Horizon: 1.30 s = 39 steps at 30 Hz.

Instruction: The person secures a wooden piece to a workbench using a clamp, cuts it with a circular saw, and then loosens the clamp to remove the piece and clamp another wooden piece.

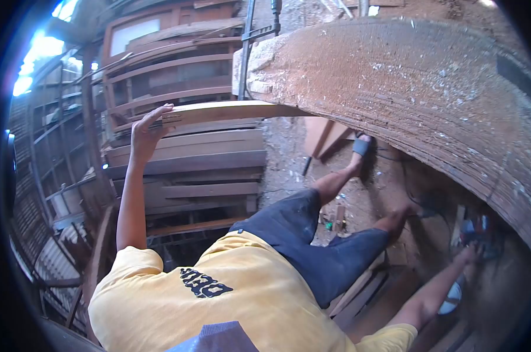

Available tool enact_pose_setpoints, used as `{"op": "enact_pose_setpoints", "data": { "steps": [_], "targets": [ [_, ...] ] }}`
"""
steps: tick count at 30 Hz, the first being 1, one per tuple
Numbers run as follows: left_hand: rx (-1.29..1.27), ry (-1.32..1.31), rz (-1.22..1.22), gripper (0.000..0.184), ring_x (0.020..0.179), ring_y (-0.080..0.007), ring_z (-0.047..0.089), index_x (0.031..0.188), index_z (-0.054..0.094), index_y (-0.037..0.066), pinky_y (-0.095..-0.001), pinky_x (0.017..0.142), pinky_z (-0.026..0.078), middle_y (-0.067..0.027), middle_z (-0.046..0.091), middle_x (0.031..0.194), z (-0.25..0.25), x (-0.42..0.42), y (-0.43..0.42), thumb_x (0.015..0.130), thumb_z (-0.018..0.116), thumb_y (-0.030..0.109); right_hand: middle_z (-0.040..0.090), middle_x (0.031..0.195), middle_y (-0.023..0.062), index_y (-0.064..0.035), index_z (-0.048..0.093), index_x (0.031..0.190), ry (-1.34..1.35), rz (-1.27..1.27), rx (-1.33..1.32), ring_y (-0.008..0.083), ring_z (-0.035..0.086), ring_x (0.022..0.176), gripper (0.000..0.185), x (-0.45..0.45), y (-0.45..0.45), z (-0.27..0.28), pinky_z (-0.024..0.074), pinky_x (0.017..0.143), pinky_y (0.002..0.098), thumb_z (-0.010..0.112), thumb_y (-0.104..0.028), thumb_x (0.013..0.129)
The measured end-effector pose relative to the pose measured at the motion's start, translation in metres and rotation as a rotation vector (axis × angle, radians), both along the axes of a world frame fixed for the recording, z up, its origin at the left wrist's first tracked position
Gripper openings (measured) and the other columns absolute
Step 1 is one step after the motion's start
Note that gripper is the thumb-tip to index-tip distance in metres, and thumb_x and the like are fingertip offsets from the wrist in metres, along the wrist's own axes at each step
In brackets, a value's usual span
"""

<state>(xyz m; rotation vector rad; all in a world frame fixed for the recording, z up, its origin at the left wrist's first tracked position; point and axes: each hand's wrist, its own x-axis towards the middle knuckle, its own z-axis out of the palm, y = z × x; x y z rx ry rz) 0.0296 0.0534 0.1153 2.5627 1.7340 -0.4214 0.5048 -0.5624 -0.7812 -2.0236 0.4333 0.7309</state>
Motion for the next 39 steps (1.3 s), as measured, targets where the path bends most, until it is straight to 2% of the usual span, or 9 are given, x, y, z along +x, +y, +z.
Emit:
{"op": "enact_pose_setpoints", "data": {
  "steps": [5,8,11,15,21,25,27,34,39],
  "targets": [
    [0.06,-0.041,-0.165,0.051,0.116,-0.0258,0.069,0.121,0.075,0.016,-0.0421,0.109,0.05,-0.0037,0.076,0.12,-0.002,-0.021,0.013,0.072,0.088,0.014,0.068,0.123,0.0153,0.0006,0.063,0.131,-0.257,0.861,-0.024,0.0256,0.067,0.107,0.037,-0.058,0.116,0.236,0.0509,0.097,0.0404,0.065,-0.018,0.099],
    [0.071,-0.112,-0.253,0.048,0.111,-0.0234,0.07,0.119,0.077,0.02,-0.0421,0.107,0.051,-0.0016,0.077,0.116,-0.003,-0.034,0.017,0.073,0.089,0.02,0.067,0.111,0.008,-0.0019,0.063,0.128,0.269,0.593,0.245,0.0163,0.066,0.094,0.033,-0.111,0.17,0.346,0.0554,0.083,0.0288,0.068,-0.01,0.096],
    [0.091,-0.258,-0.278,0.045,0.107,-0.0214,0.068,0.117,0.077,0.023,-0.0405,0.103,0.052,-0.0003,0.077,0.112,-0.009,-0.051,0.024,0.072,0.089,0.022,0.069,0.105,0.0098,0.0012,0.062,0.129,0.37,0.715,0.273,0.0163,0.068,0.083,0.033,-0.144,0.224,0.434,0.0572,0.078,0.0291,0.065,-0.008,0.098],
    [-0.041,-0.526,-0.179,0.046,0.112,-0.025,0.065,0.115,0.077,0.02,-0.0434,0.111,0.046,0.0,0.076,0.108,-0.017,-0.07,0.027,0.071,0.089,0.019,0.071,0.1,0.0117,0.0026,0.063,0.13,0.215,0.881,0.136,0.0151,0.069,0.083,0.034,-0.179,0.328,0.558,0.0583,0.078,0.0284,0.065,-0.007,0.098],
    [0.157,-0.811,-0.231,0.074,0.129,-0.0327,0.051,0.148,0.054,0.017,-0.0443,0.111,0.042,-0.0109,0.058,0.141,-0.032,-0.11,0.001,0.081,0.084,0.024,0.075,0.101,0.0101,-0.0001,0.067,0.125,-0.21,1.25,0.13,0.0184,0.07,0.092,0.031,-0.217,0.486,0.668,0.0542,0.087,0.0329,0.066,-0.013,0.097],
    [0.176,-1.14,0.24,0.071,0.13,-0.0368,0.049,0.153,0.045,0.01,-0.0454,0.113,0.039,-0.0194,0.053,0.142,-0.07,-0.165,-0.029,0.09,0.075,0.023,0.073,0.112,0.0117,-0.0009,0.067,0.127,-0.266,1.344,0.299,0.0186,0.069,0.101,0.033,-0.244,0.584,0.712,0.0526,0.091,0.0335,0.066,-0.015,0.097],
    [-0.208,-1.231,0.662,0.072,0.127,-0.0345,0.054,0.155,0.041,0.009,-0.0439,0.107,0.045,-0.0209,0.052,0.142,-0.114,-0.19,-0.043,0.092,0.073,0.023,0.072,0.115,0.0109,-0.0012,0.067,0.128,-0.304,1.407,0.314,0.0174,0.069,0.1,0.034,-0.256,0.628,0.732,0.0524,0.089,0.0323,0.066,-0.016,0.098],
    [-0.527,-1.4,0.625,0.084,0.14,-0.0283,0.046,0.162,0.03,0.015,-0.0454,0.114,0.04,-0.018,0.045,0.151,-0.116,-0.172,-0.052,0.091,0.075,0.023,0.069,0.124,0.0121,-0.003,0.063,0.133,0.103,1.195,0.389,0.0203,0.068,0.106,0.04,-0.296,0.771,0.73,0.0498,0.09,0.0341,0.064,-0.026,0.1],
    [-0.531,-1.639,0.661,0.116,0.153,-0.0322,0.027,0.166,0.008,0.015,-0.0512,0.121,0.03,-0.0188,0.026,0.163,-0.058,-0.127,-0.047,0.081,0.084,0.036,0.071,0.109,0.0151,0.0004,0.07,0.116,-0.091,1.221,0.184,0.0194,0.066,0.097,0.034,-0.304,0.883,0.606,0.0487,0.085,0.035,0.07,-0.026,0.094]
  ]
}}
